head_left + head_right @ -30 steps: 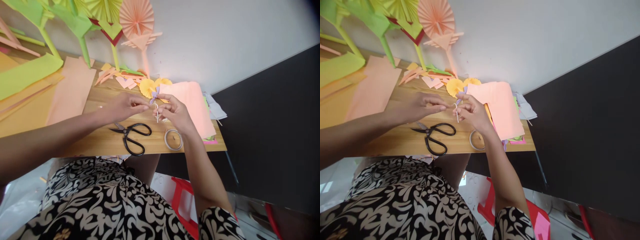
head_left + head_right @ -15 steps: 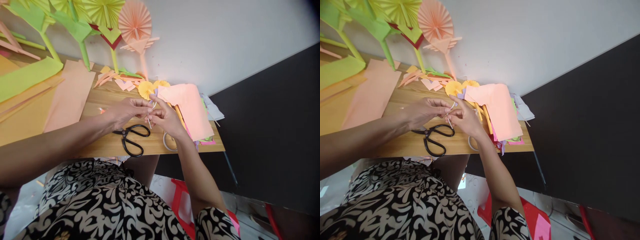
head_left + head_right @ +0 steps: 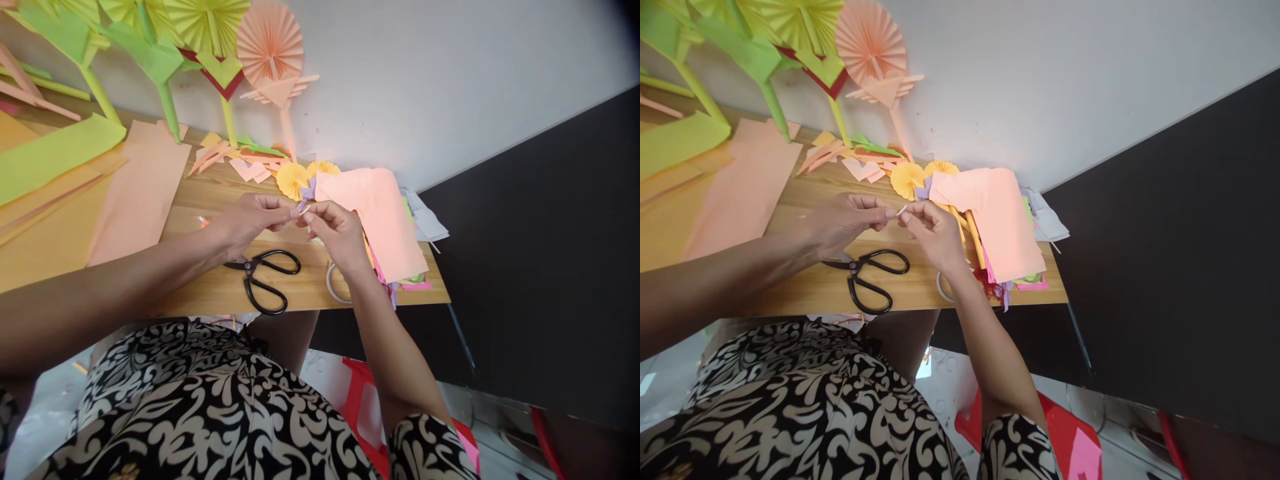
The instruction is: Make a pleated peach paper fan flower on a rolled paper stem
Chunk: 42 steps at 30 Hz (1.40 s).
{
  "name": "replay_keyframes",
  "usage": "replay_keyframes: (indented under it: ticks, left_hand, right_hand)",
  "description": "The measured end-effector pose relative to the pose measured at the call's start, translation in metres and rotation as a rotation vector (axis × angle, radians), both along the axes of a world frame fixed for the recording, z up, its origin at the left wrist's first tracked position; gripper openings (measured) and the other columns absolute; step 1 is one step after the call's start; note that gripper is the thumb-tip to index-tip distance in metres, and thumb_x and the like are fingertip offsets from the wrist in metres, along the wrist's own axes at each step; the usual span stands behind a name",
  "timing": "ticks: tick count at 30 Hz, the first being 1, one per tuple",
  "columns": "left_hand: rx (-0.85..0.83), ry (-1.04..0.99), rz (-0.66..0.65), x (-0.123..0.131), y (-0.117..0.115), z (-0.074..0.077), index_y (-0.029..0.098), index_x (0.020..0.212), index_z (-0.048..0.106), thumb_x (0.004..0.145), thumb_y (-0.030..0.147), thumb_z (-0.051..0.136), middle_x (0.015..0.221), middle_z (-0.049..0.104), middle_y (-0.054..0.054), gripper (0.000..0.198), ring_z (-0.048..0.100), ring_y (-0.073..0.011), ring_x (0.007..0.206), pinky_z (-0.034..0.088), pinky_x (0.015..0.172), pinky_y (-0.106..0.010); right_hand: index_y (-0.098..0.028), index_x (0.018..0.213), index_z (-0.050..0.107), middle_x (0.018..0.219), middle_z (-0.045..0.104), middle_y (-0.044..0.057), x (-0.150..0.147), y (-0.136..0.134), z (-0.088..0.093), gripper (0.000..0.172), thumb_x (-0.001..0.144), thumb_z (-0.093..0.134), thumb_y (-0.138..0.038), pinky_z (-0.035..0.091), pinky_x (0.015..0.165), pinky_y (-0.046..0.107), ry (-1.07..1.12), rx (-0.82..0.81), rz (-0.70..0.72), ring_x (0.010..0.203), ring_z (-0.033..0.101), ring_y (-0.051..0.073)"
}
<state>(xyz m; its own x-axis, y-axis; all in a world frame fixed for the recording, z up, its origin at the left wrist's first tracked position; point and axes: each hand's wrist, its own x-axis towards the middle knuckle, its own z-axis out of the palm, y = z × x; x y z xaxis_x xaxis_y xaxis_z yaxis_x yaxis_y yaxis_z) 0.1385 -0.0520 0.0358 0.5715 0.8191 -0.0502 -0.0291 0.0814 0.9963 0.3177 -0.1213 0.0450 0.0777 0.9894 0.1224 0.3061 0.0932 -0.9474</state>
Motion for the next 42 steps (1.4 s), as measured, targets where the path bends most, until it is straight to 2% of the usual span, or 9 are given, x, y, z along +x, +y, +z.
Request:
replay_keyframes:
  ticks: [6, 11, 16, 21, 25, 28, 35, 40, 42]
  left_hand:
    - [0.031, 0.004, 0.023, 0.001, 0.0, 0.003, 0.021, 0.064, 0.066, 0.074, 0.04, 0.076, 0.061, 0.055, 0.003, 0.024, 0.045, -0.0111, 0.061, 0.039, 0.063, -0.028]
    - [0.103, 0.038, 0.061, -0.003, 0.002, -0.004, 0.02, 0.066, 0.067, 0.076, 0.042, 0.074, 0.063, 0.058, 0.003, 0.025, 0.047, -0.0112, 0.061, 0.04, 0.063, -0.027]
    - [0.361, 0.124, 0.099, -0.008, -0.004, -0.001, 0.02, 0.081, 0.071, 0.08, 0.039, 0.068, 0.08, 0.073, -0.001, 0.019, 0.058, -0.0138, 0.071, 0.044, 0.068, -0.027]
    - [0.635, 0.312, 0.155, -0.01, -0.008, 0.01, 0.021, 0.071, 0.069, 0.083, 0.03, 0.06, 0.072, 0.07, -0.001, 0.017, 0.058, -0.0154, 0.068, 0.04, 0.067, -0.029]
    - [0.748, 0.429, 0.169, -0.01, -0.007, 0.012, 0.022, 0.068, 0.065, 0.08, 0.025, 0.059, 0.071, 0.069, -0.001, 0.013, 0.058, -0.017, 0.07, 0.04, 0.071, -0.031]
    - [0.697, 0.418, 0.161, -0.009, -0.006, 0.011, 0.021, 0.069, 0.064, 0.077, 0.024, 0.059, 0.072, 0.068, 0.0, 0.009, 0.057, -0.0161, 0.069, 0.038, 0.067, -0.03]
    - [0.394, 0.268, 0.153, -0.013, -0.001, 0.011, 0.02, 0.066, 0.058, 0.075, 0.026, 0.063, 0.063, 0.057, 0.003, 0.012, 0.049, -0.0127, 0.062, 0.038, 0.062, -0.027]
    - [0.119, 0.097, 0.228, -0.035, 0.006, 0.012, 0.019, 0.065, 0.059, 0.077, 0.021, 0.065, 0.067, 0.057, 0.002, 0.013, 0.05, -0.0123, 0.068, 0.043, 0.073, -0.029]
    - [0.02, 0.013, 0.257, -0.051, 0.006, 0.012, 0.017, 0.063, 0.059, 0.082, 0.018, 0.062, 0.069, 0.057, 0.0, 0.019, 0.051, -0.0119, 0.072, 0.044, 0.079, -0.032]
  right_hand:
    - [-0.024, 0.087, 0.066, 0.082, 0.071, -0.001, -0.006, 0.002, 0.002, 0.019, 0.085, 0.07, -0.042, 0.057, 0.069, 0.029, 0.005, 0.007, -0.011, 0.078, 0.067, 0.014]
    - [-0.024, 0.084, 0.064, 0.081, 0.071, 0.0, -0.008, 0.004, 0.001, 0.019, 0.086, 0.067, -0.043, 0.056, 0.069, 0.03, -0.04, -0.017, -0.014, 0.075, 0.067, 0.014]
    - [-0.023, 0.08, 0.062, 0.08, 0.071, 0.0, -0.012, 0.005, 0.002, 0.018, 0.085, 0.067, -0.04, 0.055, 0.071, 0.031, -0.061, -0.025, -0.01, 0.076, 0.067, 0.014]
    - [-0.023, 0.077, 0.061, 0.078, 0.071, 0.0, -0.018, 0.005, 0.005, 0.014, 0.084, 0.065, -0.035, 0.054, 0.073, 0.032, -0.133, -0.026, -0.027, 0.075, 0.066, 0.015]
    - [-0.024, 0.076, 0.059, 0.078, 0.071, -0.001, -0.02, 0.004, 0.006, 0.014, 0.084, 0.065, -0.033, 0.054, 0.073, 0.033, -0.178, -0.014, -0.033, 0.073, 0.065, 0.014]
    - [-0.024, 0.076, 0.06, 0.078, 0.07, 0.0, -0.019, 0.004, 0.007, 0.016, 0.085, 0.065, -0.036, 0.054, 0.071, 0.032, -0.166, -0.029, -0.022, 0.074, 0.066, 0.015]
    - [-0.023, 0.078, 0.061, 0.075, 0.07, -0.001, -0.014, 0.003, 0.008, 0.011, 0.082, 0.065, -0.032, 0.054, 0.068, 0.031, -0.106, -0.024, -0.013, 0.071, 0.066, 0.014]
    - [-0.023, 0.075, 0.062, 0.071, 0.068, -0.002, 0.006, -0.001, 0.015, 0.009, 0.08, 0.067, -0.029, 0.053, 0.066, 0.03, -0.116, -0.032, -0.097, 0.067, 0.063, 0.013]
    - [-0.023, 0.075, 0.062, 0.07, 0.067, -0.002, 0.02, -0.003, 0.017, 0.007, 0.079, 0.066, -0.026, 0.052, 0.065, 0.03, -0.144, -0.037, -0.146, 0.067, 0.063, 0.013]
